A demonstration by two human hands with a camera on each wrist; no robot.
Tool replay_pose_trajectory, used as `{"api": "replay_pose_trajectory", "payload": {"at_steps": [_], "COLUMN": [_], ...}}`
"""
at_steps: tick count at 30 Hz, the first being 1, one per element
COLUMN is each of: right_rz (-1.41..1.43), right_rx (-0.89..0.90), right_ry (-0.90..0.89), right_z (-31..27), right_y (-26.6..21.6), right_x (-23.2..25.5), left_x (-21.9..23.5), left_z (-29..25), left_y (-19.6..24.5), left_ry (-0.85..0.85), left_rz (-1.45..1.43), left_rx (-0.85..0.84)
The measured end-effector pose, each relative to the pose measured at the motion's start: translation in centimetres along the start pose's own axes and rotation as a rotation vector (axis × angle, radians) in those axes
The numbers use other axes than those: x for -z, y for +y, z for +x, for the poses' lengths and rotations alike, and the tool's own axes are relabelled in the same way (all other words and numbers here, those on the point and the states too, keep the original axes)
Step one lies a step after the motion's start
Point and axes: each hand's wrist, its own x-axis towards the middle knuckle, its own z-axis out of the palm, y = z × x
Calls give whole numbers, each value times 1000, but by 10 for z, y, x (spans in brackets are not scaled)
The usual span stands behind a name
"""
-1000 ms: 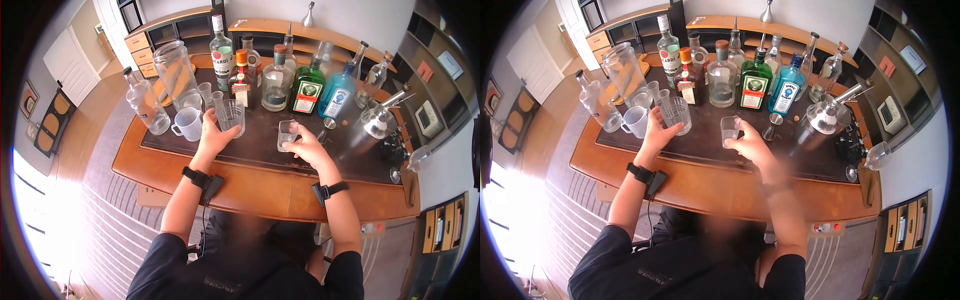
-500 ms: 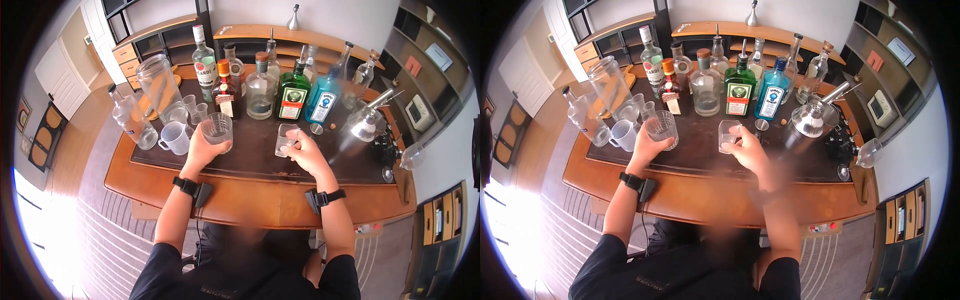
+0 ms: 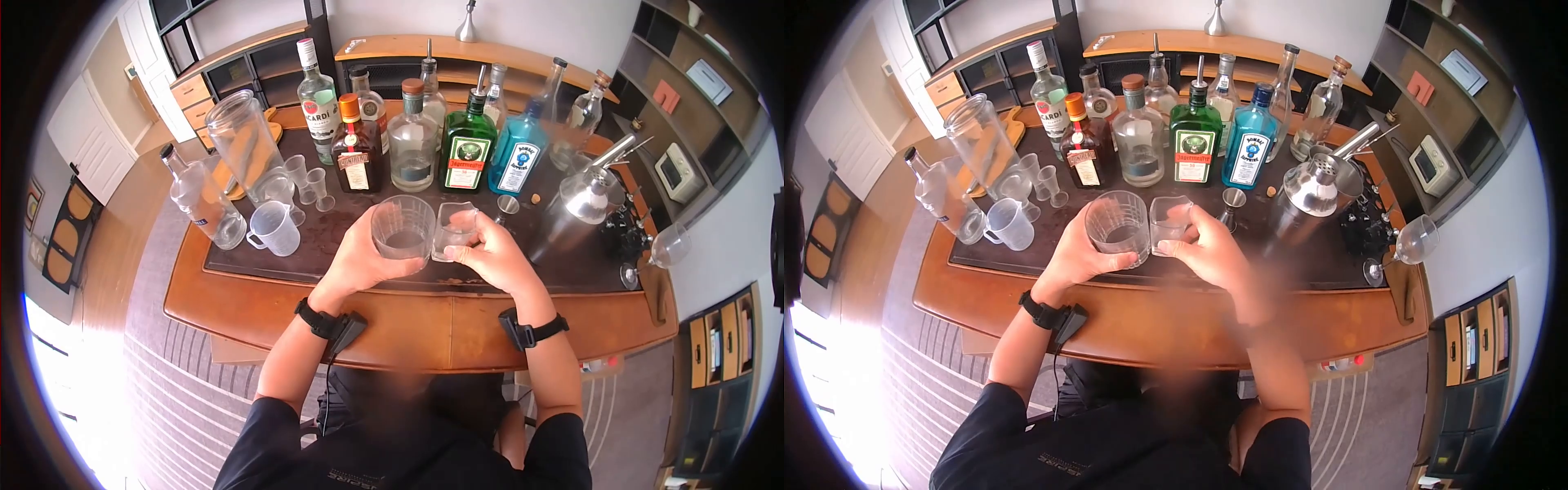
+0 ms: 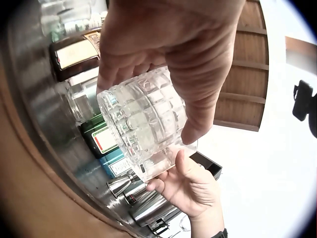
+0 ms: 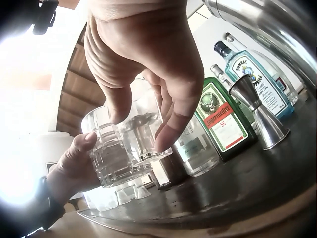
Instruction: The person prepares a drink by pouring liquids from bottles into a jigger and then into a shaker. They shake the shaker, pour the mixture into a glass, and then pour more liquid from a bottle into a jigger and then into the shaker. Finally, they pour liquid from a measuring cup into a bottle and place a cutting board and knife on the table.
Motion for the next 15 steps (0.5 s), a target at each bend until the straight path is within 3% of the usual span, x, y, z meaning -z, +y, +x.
{"api": "replay_pose_trajectory", "payload": {"at_steps": [7, 15], "right_rz": [-41, -59], "right_rx": [-93, -180], "right_ry": [22, -23], "right_z": [0, 5], "right_y": [17, 30], "right_x": [17, 23], "left_x": [24, 56], "left_z": [-3, 0], "left_y": [-12, -51], "left_ry": [56, 241], "left_rz": [30, 87], "left_rx": [24, 83]}}
